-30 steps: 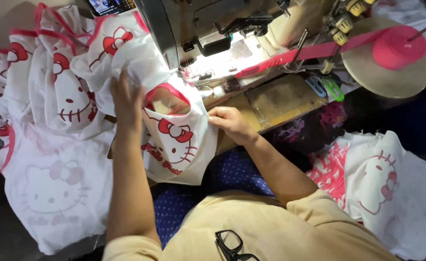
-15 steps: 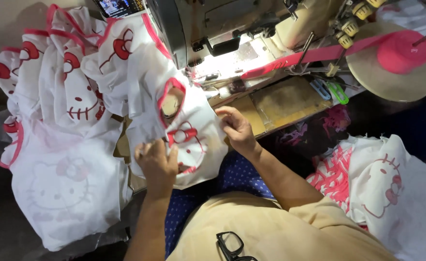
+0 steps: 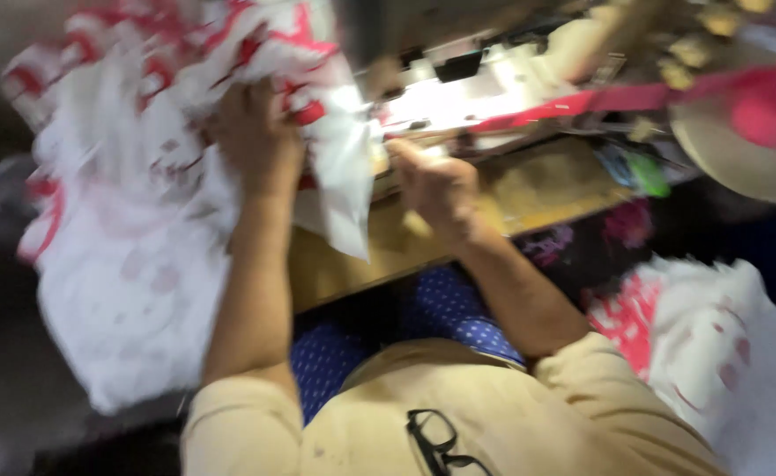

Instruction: Sorting and stacking printed t-shirts on a workbench next to an industrial sewing machine

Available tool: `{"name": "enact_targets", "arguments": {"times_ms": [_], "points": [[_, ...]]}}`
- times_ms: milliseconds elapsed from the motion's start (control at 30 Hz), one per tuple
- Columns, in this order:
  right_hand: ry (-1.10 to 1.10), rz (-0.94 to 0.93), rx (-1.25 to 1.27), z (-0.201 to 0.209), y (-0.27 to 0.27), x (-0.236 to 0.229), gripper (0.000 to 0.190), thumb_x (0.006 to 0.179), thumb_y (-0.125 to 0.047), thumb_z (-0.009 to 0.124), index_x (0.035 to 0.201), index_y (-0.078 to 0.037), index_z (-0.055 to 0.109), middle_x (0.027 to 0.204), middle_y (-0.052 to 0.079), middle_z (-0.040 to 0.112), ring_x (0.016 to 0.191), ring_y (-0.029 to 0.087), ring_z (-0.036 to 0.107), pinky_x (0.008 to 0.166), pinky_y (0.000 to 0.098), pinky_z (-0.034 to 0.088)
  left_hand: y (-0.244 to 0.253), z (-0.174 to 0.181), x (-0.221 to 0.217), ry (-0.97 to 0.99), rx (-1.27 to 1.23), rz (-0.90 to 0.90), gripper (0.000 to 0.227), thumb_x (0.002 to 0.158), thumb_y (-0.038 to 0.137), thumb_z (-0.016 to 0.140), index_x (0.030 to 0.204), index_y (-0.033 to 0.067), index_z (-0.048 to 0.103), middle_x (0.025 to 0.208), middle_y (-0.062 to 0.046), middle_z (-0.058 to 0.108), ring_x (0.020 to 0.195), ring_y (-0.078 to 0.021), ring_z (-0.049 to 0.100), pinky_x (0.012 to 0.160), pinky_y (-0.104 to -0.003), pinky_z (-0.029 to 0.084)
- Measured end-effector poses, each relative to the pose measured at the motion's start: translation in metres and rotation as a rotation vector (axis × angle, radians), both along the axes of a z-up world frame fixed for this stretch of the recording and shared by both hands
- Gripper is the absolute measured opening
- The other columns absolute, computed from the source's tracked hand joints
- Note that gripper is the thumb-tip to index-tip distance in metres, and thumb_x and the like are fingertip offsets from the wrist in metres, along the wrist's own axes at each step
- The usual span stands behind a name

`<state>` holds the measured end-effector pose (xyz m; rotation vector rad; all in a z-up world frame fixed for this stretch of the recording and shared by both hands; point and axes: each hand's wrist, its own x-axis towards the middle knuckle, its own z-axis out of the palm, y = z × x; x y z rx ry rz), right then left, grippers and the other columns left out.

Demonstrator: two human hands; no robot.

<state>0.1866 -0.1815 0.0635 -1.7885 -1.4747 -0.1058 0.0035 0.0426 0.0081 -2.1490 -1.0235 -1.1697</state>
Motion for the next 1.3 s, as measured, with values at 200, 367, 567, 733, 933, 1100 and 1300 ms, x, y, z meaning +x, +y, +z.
{"name": "enact_targets", "arguments": {"times_ms": [200,367,567,733,933,1100,1300], "points": [[-0.226,0.127,0.021,-0.013,-0.007,0.0,0.034,0.1,-0.025,0.065,0.133,-0.018,0.064,0.066,0.012,0.062,0.067,0.034,0.068,0.062,0.0458,0.051,-0.156,0.009,-0.047,-0.173,-0.016,0.003,0.047,0.096,0.019,0.07,0.141,0.0074,0.061,0.129,-0.029,0.058,0.119,-0.0498,0.058,0.109,-0.05,0.044],[-0.236,0.535,0.287,0.004,0.008,-0.051,0.011,0.093,-0.02,0.067,0.097,-0.016,0.077,0.098,0.001,0.076,0.08,0.027,0.068,0.075,0.0386,0.051,-0.187,-0.059,-0.187,-0.359,-0.659,0.054,0.036,0.081,0.019,0.069,0.117,0.0191,0.07,0.102,-0.003,0.069,0.099,-0.0263,0.067,0.094,-0.036,0.052],[-0.585,0.519,0.125,-0.045,0.15,-0.077,0.014,0.088,-0.03,0.063,0.088,-0.02,0.072,0.08,0.003,0.064,0.078,0.03,0.064,0.067,0.0446,0.05,-0.18,-0.037,-0.183,-0.134,-0.69,0.329,0.043,0.063,0.023,0.069,0.104,0.0146,0.066,0.099,-0.003,0.052,0.091,-0.0295,0.056,0.071,-0.043,0.05],[-0.516,0.363,-0.057,-0.028,0.124,-0.14,0.029,0.082,-0.029,0.073,0.108,-0.019,0.067,0.094,0.002,0.058,0.089,0.026,0.062,0.067,0.0401,0.053,-0.178,-0.026,-0.197,-0.39,-0.92,0.214,0.014,0.074,0.011,0.068,0.087,0.0107,0.063,0.088,-0.005,0.055,0.084,-0.031,0.058,0.072,-0.04,0.046],[-0.218,0.567,-0.171,-0.073,0.106,-0.227,0.046,0.08,-0.028,0.069,0.122,-0.014,0.056,0.098,0.009,0.057,0.085,0.033,0.066,0.066,0.0423,0.057,-0.228,0.016,-0.224,-0.591,-1.137,0.181,0.007,0.082,0.009,0.064,0.086,0.0128,0.059,0.07,-0.006,0.052,0.068,-0.0241,0.057,0.071,-0.039,0.048],[0.564,0.747,0.102,-0.057,0.099,-0.222,0.034,0.092,-0.01,0.063,0.125,-0.02,0.067,0.115,0.009,0.065,0.109,0.037,0.069,0.09,0.0406,0.058,-0.225,0.039,-0.257,-0.38,-0.83,0.451,0.018,0.087,0.032,0.072,0.094,0.0299,0.055,0.075,0.006,0.064,0.067,-0.0267,0.065,0.069,-0.035,0.049],[1.499,0.616,-0.028,-0.05,0.0,-0.124,0.035,0.088,-0.004,0.065,0.123,-0.004,0.067,0.106,0.01,0.068,0.093,0.02,0.066,0.08,0.031,0.052,-0.143,0.118,0.047,0.27,0.457,1.034,0.015,0.088,-0.001,0.065,0.1,0.007,0.059,0.094,-0.004,0.056,0.083,-0.0198,0.049,0.072,-0.033,0.04]]}}
